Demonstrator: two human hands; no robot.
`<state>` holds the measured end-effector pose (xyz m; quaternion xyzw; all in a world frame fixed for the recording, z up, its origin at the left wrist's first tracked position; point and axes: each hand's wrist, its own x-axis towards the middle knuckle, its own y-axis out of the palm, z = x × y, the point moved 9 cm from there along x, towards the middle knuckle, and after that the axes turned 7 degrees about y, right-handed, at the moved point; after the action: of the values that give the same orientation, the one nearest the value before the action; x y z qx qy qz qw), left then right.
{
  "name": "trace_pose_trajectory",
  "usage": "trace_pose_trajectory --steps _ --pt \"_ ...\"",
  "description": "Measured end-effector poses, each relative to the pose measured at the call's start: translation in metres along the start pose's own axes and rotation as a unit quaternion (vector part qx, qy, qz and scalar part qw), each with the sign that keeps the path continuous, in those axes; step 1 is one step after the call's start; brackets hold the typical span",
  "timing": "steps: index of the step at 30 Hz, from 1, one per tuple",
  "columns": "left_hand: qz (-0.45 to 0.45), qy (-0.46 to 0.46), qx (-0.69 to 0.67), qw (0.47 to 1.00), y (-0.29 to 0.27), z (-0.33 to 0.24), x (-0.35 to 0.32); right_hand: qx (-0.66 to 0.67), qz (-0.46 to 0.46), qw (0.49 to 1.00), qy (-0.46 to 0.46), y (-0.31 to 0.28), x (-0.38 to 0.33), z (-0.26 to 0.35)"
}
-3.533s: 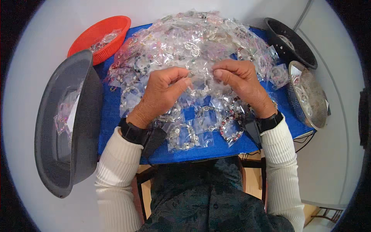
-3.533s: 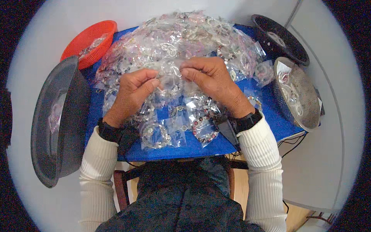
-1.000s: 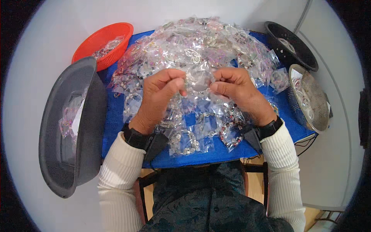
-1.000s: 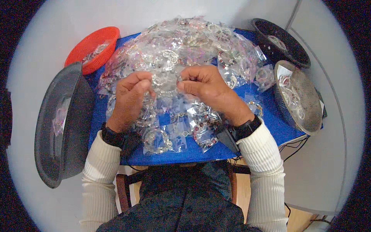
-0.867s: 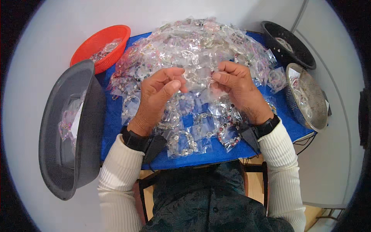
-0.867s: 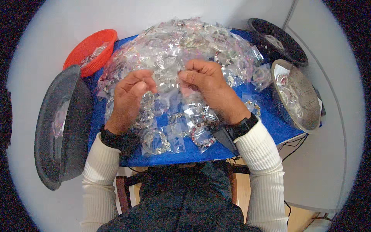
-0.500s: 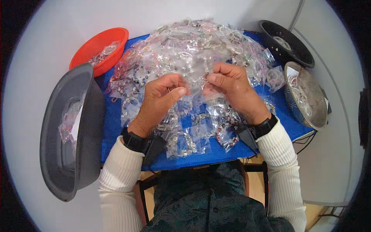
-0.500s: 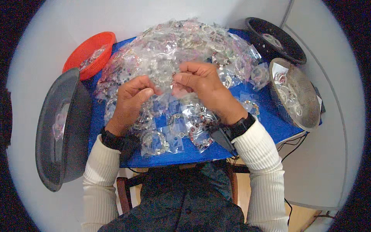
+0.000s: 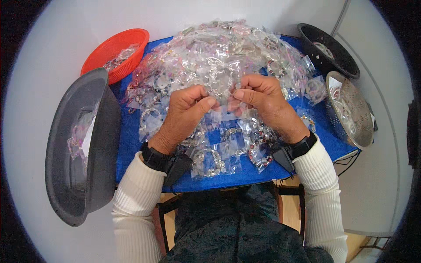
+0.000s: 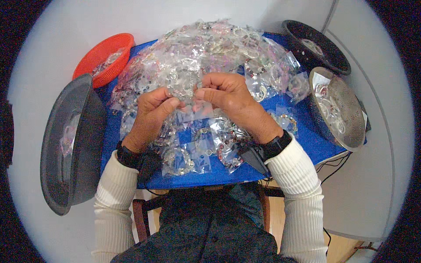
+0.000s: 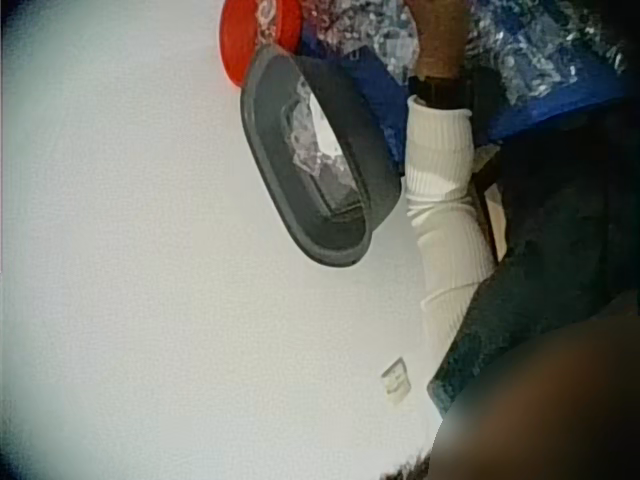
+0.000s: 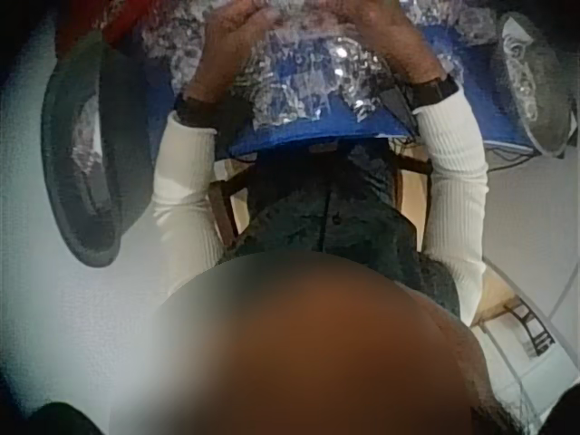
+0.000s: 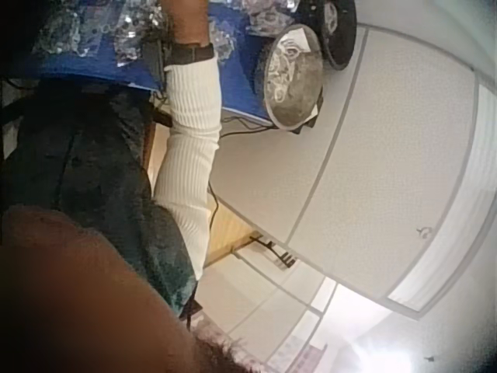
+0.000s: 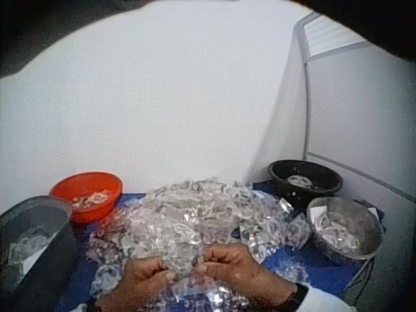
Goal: Inspecting small circular plastic parts for defects and sorting them into different containers.
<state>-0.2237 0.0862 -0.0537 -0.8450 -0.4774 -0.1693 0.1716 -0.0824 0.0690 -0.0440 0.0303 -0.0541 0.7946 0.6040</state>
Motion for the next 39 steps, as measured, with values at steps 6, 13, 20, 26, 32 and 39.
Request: trace_pose_trajectory --steps 6,13,20,26,32,39 --pt "0.025 0.000 0.028 0.999 0.003 -0.005 0.000 0.004 -0.002 1.000 -0.019 -0.003 -0.001 0.006" --pt "0.020 -0.007 0.021 1.000 -0.001 0.001 0.000 -0.004 -0.024 1.000 -0.013 -0.010 -0.001 0.004" --pt "-0.013 0.013 -0.004 1.000 -0.003 -0.004 0.000 -0.028 -0.021 0.999 -0.019 -0.010 -0.001 0.005" --pt "-0.013 0.021 -0.013 1.000 -0.003 -0.003 0.000 0.028 -0.064 0.996 -0.062 -0.021 -0.004 0.011" --pt "0.001 0.013 0.009 1.000 -0.003 -0.002 0.000 0.019 -0.061 0.995 -0.077 -0.024 -0.005 0.015" --pt "-0.005 0.003 0.016 1.000 -0.003 -0.002 -0.001 0.008 -0.066 0.994 -0.082 -0.025 -0.004 0.014"
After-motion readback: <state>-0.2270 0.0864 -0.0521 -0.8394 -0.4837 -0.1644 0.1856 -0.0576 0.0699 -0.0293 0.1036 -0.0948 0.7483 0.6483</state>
